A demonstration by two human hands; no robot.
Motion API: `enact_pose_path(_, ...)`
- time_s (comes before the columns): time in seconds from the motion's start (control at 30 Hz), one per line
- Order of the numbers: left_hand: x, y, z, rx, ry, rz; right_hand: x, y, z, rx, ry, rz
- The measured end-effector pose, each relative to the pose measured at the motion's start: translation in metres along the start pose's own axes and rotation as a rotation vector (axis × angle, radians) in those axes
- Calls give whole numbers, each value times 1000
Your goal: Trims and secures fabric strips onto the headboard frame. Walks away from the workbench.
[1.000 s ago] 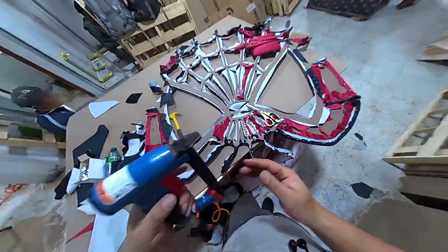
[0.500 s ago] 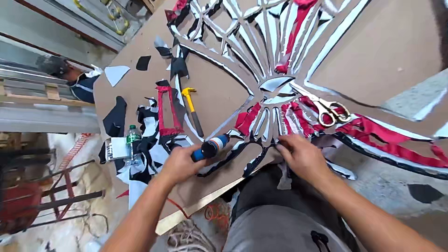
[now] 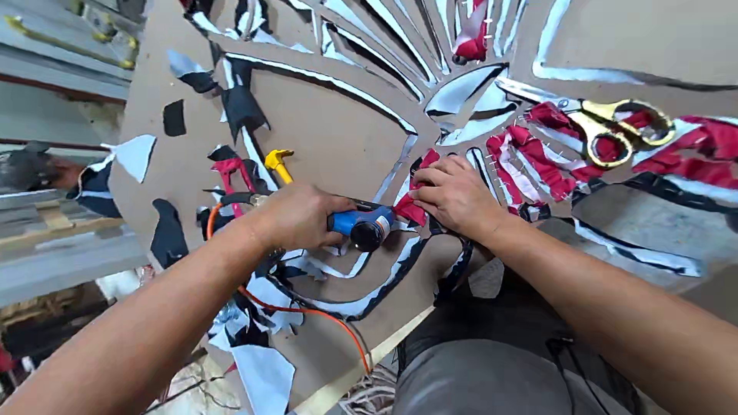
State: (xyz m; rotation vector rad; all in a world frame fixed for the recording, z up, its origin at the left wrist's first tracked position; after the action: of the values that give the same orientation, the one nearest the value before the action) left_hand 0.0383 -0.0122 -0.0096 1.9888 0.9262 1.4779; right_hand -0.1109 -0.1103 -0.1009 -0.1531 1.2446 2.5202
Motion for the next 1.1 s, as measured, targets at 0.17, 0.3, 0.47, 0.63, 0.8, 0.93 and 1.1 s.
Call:
enact_pose_path(0.17,-13,-4,4,-7,-162,-25,0,0,-9,-57,-29,-48)
enact_pose_path(0.3,-18,-5,6,-38,-172,-3,-1,0,-11,-68,-43,-62)
enact_pose_path(0.47,-18,-10,1,-56,-173,-21,-1,1,-11,-77,-44,-65)
enact_pose_path(0.63,-22,-13,-4,-58,-153,-20,-1,2,-12,-79,-50,-62)
enact_pose_path(0.8,-30,-9,-14,-73,-175,-8,0,2,-12,-93,-49,-67)
enact_pose_path(0.93,-33,-8,-19,-83,-186,19,0,2,-13,-97,-44,-80)
enact_pose_path(1.1,-39,-8,-26,-83,-199,38,0,2,-12,-102,-37,-85)
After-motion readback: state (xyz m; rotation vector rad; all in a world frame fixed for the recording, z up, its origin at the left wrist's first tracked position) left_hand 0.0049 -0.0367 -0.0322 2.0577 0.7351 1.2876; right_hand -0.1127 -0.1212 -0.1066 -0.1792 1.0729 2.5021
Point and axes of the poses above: each hand's wrist, its own x-axis away from the middle knuckle, its own y-axis out of the back of the hand, z = x × y, the point moved 9 cm from there along -x, towards the middle knuckle, and after that the axes turned 1 degree about x, right-handed, at the moved point
